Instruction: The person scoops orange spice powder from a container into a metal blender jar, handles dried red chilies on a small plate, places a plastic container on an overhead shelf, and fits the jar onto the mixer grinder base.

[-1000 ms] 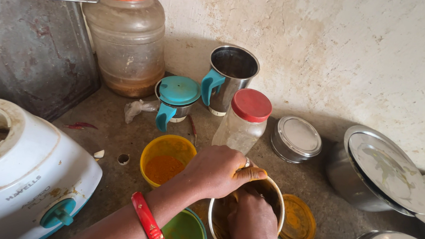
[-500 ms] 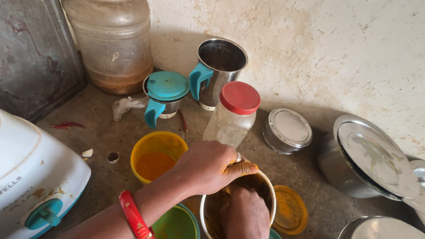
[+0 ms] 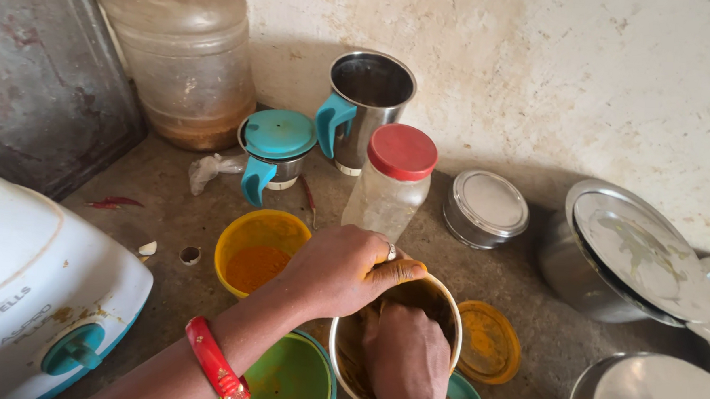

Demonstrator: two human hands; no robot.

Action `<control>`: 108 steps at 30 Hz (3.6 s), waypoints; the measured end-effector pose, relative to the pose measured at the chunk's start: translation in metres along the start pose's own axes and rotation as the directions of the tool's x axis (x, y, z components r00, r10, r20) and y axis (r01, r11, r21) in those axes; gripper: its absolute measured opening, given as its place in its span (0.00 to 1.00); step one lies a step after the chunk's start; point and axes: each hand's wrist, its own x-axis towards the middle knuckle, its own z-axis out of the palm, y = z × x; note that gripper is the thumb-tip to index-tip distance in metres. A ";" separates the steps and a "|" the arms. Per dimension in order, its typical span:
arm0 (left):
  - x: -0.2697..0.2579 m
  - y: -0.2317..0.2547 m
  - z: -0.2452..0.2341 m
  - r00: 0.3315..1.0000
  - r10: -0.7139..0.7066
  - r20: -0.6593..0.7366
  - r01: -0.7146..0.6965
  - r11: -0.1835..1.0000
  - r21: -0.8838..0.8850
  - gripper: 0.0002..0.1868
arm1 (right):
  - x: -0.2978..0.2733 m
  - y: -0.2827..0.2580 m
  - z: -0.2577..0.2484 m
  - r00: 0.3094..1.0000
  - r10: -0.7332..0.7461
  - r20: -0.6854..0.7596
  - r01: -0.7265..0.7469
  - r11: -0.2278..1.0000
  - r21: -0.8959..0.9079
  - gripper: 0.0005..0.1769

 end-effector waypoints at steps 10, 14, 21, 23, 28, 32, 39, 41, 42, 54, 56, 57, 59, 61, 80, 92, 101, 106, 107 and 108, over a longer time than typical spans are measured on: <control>0.009 0.007 -0.001 0.999 0.007 0.044 -0.012 0.993 0.119 0.35 | 0.003 0.000 0.004 0.990 -0.139 0.027 0.131 0.972 0.195 0.26; 0.015 0.005 0.001 0.998 0.026 0.064 -0.031 0.997 0.070 0.34 | 0.002 0.007 0.007 0.977 -0.211 0.033 0.198 0.954 0.223 0.37; 0.019 0.003 -0.001 0.996 -0.018 0.088 0.012 0.998 0.069 0.33 | 0.000 0.001 -0.009 0.952 -0.257 0.168 0.243 0.965 0.099 0.48; 0.018 0.003 -0.002 0.998 -0.004 0.070 -0.004 0.995 0.105 0.33 | 0.000 0.001 -0.010 0.946 -0.270 0.181 0.263 0.963 0.060 0.44; 0.017 0.005 -0.002 0.995 0.031 0.096 -0.041 0.994 0.099 0.33 | -0.001 0.012 -0.003 0.909 -0.375 0.183 0.393 0.917 -0.073 0.24; 0.018 0.009 0.002 0.994 0.056 0.095 -0.068 0.990 0.122 0.33 | 0.003 0.018 0.004 0.949 -0.228 0.217 0.244 0.969 -0.045 0.31; 0.015 0.014 0.004 0.995 0.071 0.064 -0.077 0.993 0.087 0.30 | 0.004 0.037 -0.003 0.982 0.091 0.167 -0.077 0.993 -0.086 0.15; 0.014 0.015 0.005 0.996 0.059 0.071 -0.066 0.991 0.112 0.32 | 0.004 0.041 0.001 0.985 -0.012 0.174 0.030 0.995 -0.099 0.13; 0.013 0.015 0.005 0.996 0.053 0.074 -0.062 0.990 0.123 0.32 | 0.004 0.042 0.004 0.982 -0.063 0.176 0.083 0.991 -0.107 0.13; 0.001 0.004 -0.001 0.995 0.099 0.014 -0.100 0.993 0.062 0.32 | 0.002 0.015 0.006 0.900 -0.122 0.418 0.211 0.962 -0.173 0.16; 0.001 0.005 0.000 0.996 0.080 0.032 -0.082 0.995 0.061 0.33 | 0.000 0.015 0.003 0.893 -0.120 0.435 0.211 0.963 -0.168 0.17; 0.001 0.005 -0.001 0.997 0.071 0.039 -0.073 0.995 0.061 0.33 | 0.000 0.014 0.002 0.889 -0.120 0.441 0.212 0.963 -0.166 0.17; 0.000 0.006 -0.001 0.996 0.092 -0.001 -0.092 0.994 0.063 0.31 | 0.002 0.021 -0.001 0.874 -0.187 0.448 0.170 0.982 0.079 0.20; -0.002 0.004 -0.001 0.996 0.079 -0.031 -0.077 0.995 0.062 0.30 | 0.005 0.030 -0.001 0.890 -0.272 0.365 0.186 0.949 0.255 0.18; -0.020 -0.009 0.011 0.843 0.074 -0.533 -0.177 0.974 -0.144 0.06 | -0.007 -0.001 -0.014 0.965 -0.008 0.261 0.029 0.997 -0.076 0.34; -0.021 -0.006 0.015 0.850 0.046 -0.524 -0.139 0.980 -0.141 0.04 | -0.011 0.011 -0.007 0.891 -0.041 0.453 0.144 0.970 -0.194 0.50; -0.031 0.002 0.020 0.836 0.079 -0.543 -0.155 0.983 -0.095 0.05 | -0.011 0.018 0.013 0.853 -0.243 0.461 0.240 0.969 0.065 0.29; -0.028 -0.002 0.018 0.847 0.032 -0.531 -0.124 0.983 -0.138 0.05 | -0.006 0.023 0.018 0.894 -0.283 0.347 0.187 0.940 0.285 0.24; -0.028 -0.002 0.018 0.845 0.035 -0.534 -0.128 0.982 -0.136 0.05 | -0.006 0.021 0.019 0.899 -0.279 0.337 0.170 0.933 0.318 0.24; -0.028 -0.003 0.017 0.842 0.038 -0.538 -0.131 0.982 -0.135 0.05 | -0.007 0.019 0.020 0.904 -0.275 0.327 0.154 0.924 0.350 0.24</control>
